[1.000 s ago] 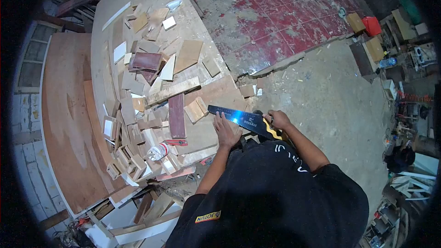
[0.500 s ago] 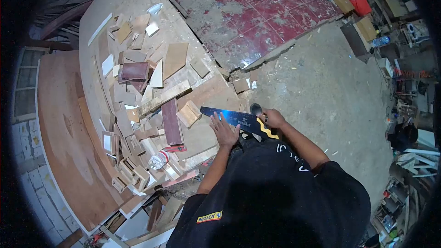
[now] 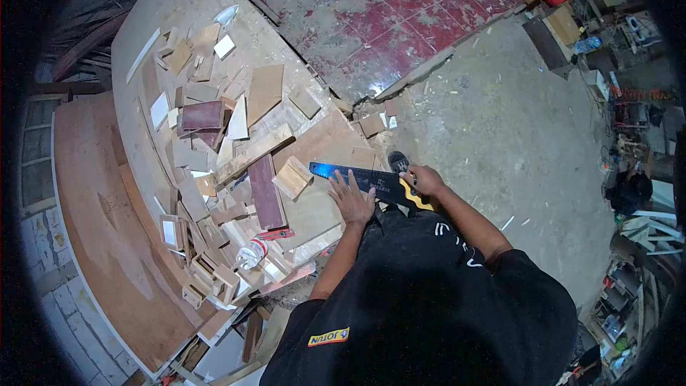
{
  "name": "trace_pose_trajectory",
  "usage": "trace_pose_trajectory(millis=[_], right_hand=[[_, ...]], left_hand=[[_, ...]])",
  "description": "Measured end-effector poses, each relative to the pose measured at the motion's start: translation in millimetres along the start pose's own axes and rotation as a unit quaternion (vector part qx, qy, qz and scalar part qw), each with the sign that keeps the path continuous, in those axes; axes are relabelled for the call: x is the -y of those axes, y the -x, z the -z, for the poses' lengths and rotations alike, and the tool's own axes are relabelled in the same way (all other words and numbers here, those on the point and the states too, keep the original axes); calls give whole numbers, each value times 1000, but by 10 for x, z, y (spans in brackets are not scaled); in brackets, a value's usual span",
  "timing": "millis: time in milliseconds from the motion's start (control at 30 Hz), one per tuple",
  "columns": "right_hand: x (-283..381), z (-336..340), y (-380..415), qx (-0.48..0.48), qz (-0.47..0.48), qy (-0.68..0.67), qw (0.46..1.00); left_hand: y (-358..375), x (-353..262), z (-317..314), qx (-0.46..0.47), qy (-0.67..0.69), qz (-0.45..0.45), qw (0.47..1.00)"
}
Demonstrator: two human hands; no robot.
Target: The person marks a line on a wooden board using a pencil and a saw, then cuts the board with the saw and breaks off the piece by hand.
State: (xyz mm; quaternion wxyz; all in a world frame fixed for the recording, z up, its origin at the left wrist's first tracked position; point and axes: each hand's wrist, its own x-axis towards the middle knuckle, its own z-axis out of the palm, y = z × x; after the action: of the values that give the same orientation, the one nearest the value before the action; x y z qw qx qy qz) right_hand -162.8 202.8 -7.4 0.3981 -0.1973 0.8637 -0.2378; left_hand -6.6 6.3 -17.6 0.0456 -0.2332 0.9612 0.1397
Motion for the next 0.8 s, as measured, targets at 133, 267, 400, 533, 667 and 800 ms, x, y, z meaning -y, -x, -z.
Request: trace_pose_trajectory(millis=[133, 267, 400, 533, 667, 800], right_hand=[[-22, -19, 6, -9, 23, 16, 1000], [-41, 24, 10, 9, 26, 24, 999], [-21, 79, 29, 14, 23, -2, 1000], [-34, 55, 12, 8, 21, -10, 1000], [-63, 12, -11, 6, 19, -18, 1000], [-74, -8, -16, 21, 32, -32, 999]], left_hand=[[0, -14, 6, 14, 4, 18, 1000], [-2, -21, 23, 26, -13, 23, 999], [2, -34, 18, 24, -16, 23, 999], [3, -20, -7, 19, -24, 19, 999], [5, -18, 4, 10, -10, 19, 1000], [8, -12, -14, -9, 5, 18, 1000]])
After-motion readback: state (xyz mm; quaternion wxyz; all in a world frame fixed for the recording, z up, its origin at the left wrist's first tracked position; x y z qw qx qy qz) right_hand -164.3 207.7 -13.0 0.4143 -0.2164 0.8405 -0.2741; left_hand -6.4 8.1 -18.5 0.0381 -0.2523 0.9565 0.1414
